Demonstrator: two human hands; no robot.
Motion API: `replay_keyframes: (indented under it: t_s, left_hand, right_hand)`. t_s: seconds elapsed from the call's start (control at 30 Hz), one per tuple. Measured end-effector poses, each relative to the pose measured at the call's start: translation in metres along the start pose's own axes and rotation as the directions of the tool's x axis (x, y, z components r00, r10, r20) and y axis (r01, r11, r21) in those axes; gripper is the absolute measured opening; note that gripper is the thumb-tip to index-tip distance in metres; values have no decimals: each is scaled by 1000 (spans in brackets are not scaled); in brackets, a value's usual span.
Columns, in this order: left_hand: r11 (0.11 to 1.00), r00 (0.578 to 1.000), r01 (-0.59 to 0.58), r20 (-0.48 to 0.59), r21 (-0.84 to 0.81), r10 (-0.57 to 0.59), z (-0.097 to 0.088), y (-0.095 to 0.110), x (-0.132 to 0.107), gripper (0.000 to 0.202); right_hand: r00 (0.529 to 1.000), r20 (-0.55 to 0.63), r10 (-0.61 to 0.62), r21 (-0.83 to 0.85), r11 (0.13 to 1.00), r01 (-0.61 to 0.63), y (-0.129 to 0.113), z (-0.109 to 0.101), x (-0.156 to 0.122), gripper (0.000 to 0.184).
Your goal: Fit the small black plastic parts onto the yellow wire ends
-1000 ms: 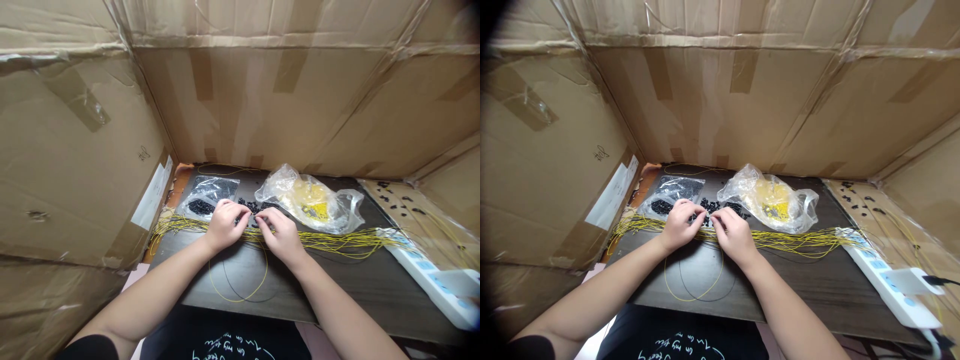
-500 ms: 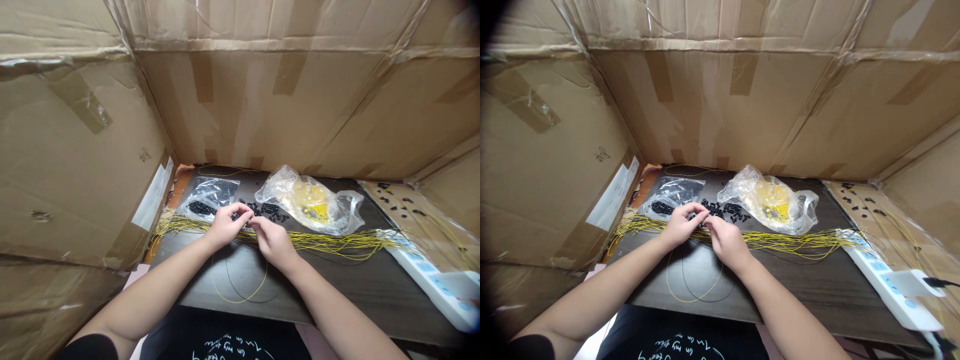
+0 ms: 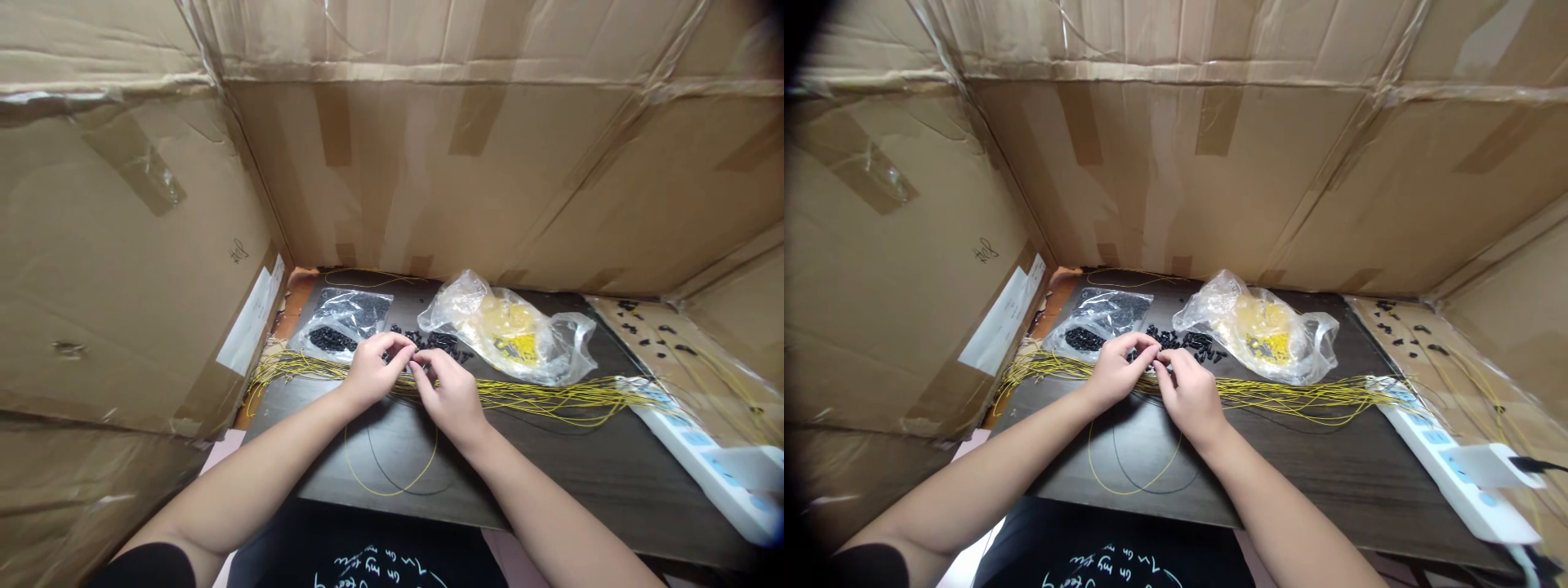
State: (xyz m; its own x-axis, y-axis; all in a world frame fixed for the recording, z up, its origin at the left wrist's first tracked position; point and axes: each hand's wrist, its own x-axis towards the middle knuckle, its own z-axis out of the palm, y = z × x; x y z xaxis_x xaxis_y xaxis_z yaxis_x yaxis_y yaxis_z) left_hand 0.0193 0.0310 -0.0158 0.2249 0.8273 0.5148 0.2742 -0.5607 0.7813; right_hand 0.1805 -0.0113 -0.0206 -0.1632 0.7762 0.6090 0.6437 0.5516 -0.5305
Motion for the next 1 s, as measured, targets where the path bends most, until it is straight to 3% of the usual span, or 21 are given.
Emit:
replay_keyframes:
  t_s: [0.43,0.53,0.6,0.67,0.73,0.8,0.9,1.0]
  left_hand:
    - [966,976,-200,-47,163,210,-1,1,-2,10]
    - [941,955,-265,-78,213,287,-5,2,-1,8]
    - [916,936,-314,-84,250,343,-7,3,-1,7]
    - [893,917,-359,-76,271,391,-10,4,0,5]
    - [879,904,-393,-64,271,424,-11,5,0,4]
    - [872,894,-418,-57,255,445,-12,6,0,3]
    - [867,878,-450,-71,216,473,-13,7,-1,5]
    - [859,862,-476,-92,188,498,-13,8,-2,9]
  right_hand:
    - [1000,-18,21,131,991,-19,-4,1,1,21]
    - [993,-31,110,201,974,-102,-2,0,2,19]
    - [969,0,248,311,921,-235,-2,1,2,19]
    - [918,89,388,462,800,-383,-4,0,2,25]
    - [870,184,458,589,657,-471,-9,-2,3,33]
    - [849,228,477,658,567,-495,-14,-4,4,35]
    - [844,223,488,702,520,-486,-20,-8,5,33]
    - [851,203,485,708,528,-470,-20,-11,5,30]
